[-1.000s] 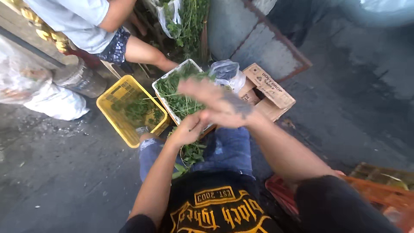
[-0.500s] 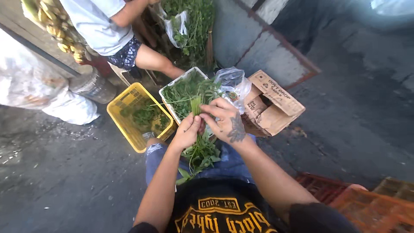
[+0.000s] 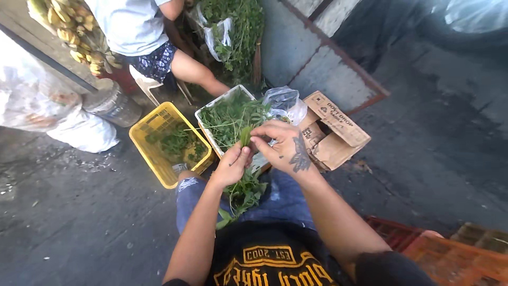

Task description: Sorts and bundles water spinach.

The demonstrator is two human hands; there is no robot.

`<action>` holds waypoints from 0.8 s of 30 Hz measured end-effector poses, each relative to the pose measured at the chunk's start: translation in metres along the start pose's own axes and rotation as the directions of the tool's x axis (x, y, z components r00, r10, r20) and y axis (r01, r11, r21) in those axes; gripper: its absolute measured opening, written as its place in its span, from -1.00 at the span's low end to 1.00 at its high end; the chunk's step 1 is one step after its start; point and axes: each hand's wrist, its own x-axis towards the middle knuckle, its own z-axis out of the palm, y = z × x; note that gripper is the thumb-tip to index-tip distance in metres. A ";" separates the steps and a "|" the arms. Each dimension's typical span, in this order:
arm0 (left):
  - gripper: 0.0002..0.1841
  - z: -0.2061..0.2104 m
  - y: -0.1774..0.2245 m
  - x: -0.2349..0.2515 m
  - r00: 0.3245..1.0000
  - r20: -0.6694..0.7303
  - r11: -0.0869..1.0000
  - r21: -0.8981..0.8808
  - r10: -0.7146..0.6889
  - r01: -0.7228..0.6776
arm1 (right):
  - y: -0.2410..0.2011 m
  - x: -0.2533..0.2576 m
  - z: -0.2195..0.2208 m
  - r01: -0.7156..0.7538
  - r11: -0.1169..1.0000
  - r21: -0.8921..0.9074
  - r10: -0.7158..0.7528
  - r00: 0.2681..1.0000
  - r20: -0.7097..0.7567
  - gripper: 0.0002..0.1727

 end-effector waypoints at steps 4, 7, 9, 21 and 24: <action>-0.68 0.002 0.003 0.002 0.999 -0.027 1.000 0.003 -0.017 0.017 | -0.002 -0.004 0.005 0.024 0.995 -0.094 -0.024 1.000 0.002 -0.80; -0.69 0.002 0.004 0.004 0.999 -0.030 1.000 -0.013 -0.025 0.025 | -0.002 -0.005 0.010 0.037 0.992 -0.122 -0.036 0.999 0.003 -0.76; -0.68 0.001 0.005 0.005 0.999 -0.026 0.999 -0.031 -0.028 0.027 | -0.002 -0.005 0.012 0.037 0.994 -0.101 -0.038 0.999 -0.007 -0.77; -0.66 0.000 -0.001 0.000 1.000 -0.011 1.000 0.017 -0.013 0.014 | 0.001 -0.002 0.004 -0.134 0.971 0.198 0.121 0.990 0.079 -0.95; -0.66 0.000 -0.002 0.000 1.000 -0.009 0.999 0.048 -0.005 0.006 | -0.003 -0.001 0.003 -0.129 0.965 0.227 0.124 0.992 0.037 -0.94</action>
